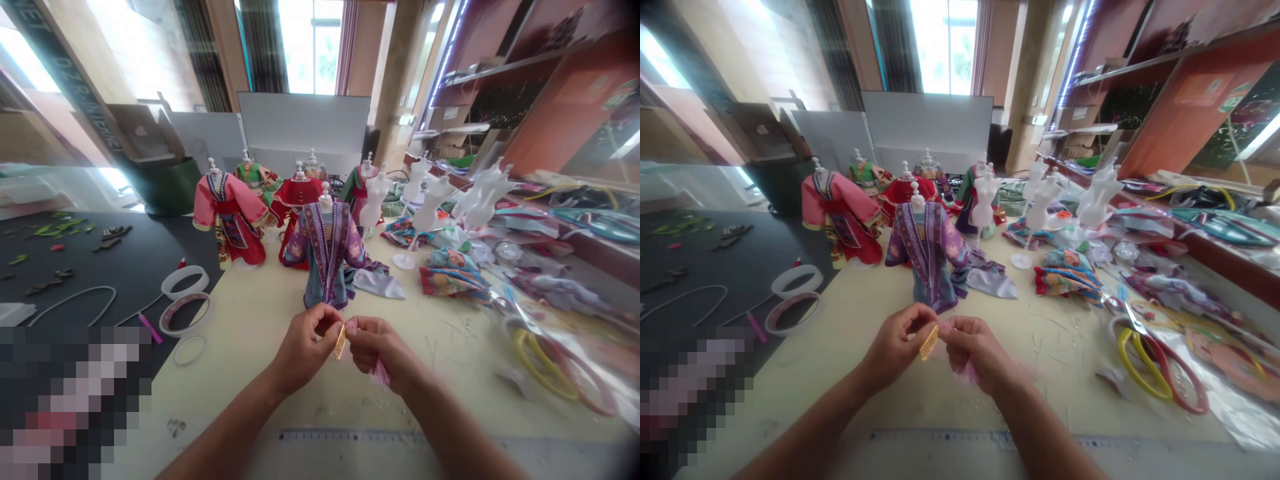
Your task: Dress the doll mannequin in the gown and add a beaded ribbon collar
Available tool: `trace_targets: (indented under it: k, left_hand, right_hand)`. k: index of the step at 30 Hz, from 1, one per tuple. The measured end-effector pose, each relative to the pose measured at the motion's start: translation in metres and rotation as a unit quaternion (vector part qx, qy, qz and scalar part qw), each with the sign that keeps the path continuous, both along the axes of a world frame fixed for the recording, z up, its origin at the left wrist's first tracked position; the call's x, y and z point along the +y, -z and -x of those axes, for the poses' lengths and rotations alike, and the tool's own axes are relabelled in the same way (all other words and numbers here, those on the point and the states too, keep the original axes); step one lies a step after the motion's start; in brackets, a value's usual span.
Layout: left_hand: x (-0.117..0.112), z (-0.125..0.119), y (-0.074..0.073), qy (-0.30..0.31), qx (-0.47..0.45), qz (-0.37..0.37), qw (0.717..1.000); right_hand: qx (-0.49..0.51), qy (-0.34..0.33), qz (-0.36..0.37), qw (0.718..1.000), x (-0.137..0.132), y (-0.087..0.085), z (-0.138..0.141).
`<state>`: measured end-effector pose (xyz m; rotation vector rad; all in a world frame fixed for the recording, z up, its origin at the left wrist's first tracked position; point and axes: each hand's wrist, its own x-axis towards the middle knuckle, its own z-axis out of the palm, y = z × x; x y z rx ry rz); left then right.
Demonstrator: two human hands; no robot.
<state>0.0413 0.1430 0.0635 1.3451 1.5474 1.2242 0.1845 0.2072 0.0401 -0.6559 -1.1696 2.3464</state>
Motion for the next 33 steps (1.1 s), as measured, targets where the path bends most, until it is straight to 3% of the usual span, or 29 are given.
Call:
trace_targets:
  k: [4, 10, 20, 26, 33]
  left_hand:
    - [0.001, 0.004, -0.002, 0.037, -0.069, 0.003, 0.997]
    - [0.002, 0.006, -0.002, 0.075, -0.075, -0.057, 0.993]
    - [0.001, 0.004, 0.000, 0.040, 0.090, -0.148, 0.984]
    - [-0.002, -0.002, 0.007, -0.005, 0.186, -0.198, 0.962]
    - [-0.003, -0.004, 0.010, -0.039, 0.202, -0.180, 0.962]
  right_hand:
    - [0.017, -0.001, 0.024, 1.000, 0.002, -0.003, 0.001]
    - [0.031, -0.011, 0.048, 0.998, 0.002, -0.004, 0.000]
    - [0.042, -0.043, 0.094, 0.994, 0.003, -0.003, 0.000]
    - [0.025, -0.026, 0.042, 0.998, 0.001, -0.001, 0.000]
    - [0.026, -0.010, -0.024, 0.999, -0.003, -0.001, 0.002]
